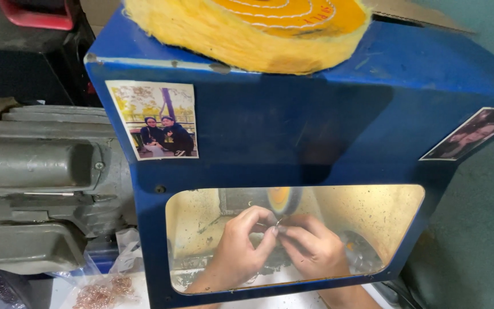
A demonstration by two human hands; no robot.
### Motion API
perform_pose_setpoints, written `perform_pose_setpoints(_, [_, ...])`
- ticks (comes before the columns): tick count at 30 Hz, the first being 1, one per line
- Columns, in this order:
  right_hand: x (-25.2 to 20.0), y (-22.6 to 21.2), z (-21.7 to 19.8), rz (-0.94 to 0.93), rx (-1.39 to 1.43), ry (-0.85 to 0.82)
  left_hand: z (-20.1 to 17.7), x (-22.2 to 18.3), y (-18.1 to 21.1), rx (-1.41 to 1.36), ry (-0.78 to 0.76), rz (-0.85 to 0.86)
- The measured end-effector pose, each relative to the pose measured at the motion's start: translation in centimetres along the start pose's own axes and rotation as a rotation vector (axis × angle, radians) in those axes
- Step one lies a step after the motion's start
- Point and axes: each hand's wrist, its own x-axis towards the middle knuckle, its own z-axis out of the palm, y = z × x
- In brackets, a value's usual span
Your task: Polishing small metal rings using a bench-mounted polishing wheel inside a protective enclosure.
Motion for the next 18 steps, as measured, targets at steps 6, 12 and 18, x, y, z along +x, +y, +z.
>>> perform_pose_setpoints(6, [-0.6,0.0,0.7,0.543,0.264,-0.002,-0.3,0.2,-0.5,-0.288,-0.045,-0.302])
perform_pose_setpoints(12, [-0.3,0.5,0.4,0.519,0.552,-0.039,-0.4,0.5,-0.8,-0.594,-0.096,-0.397])
perform_pose_setpoints(18, [-0.3,0.8,0.0,0.138,0.473,0.035,0.3,0.5,-2.3,-0.575,-0.099,-0.396])
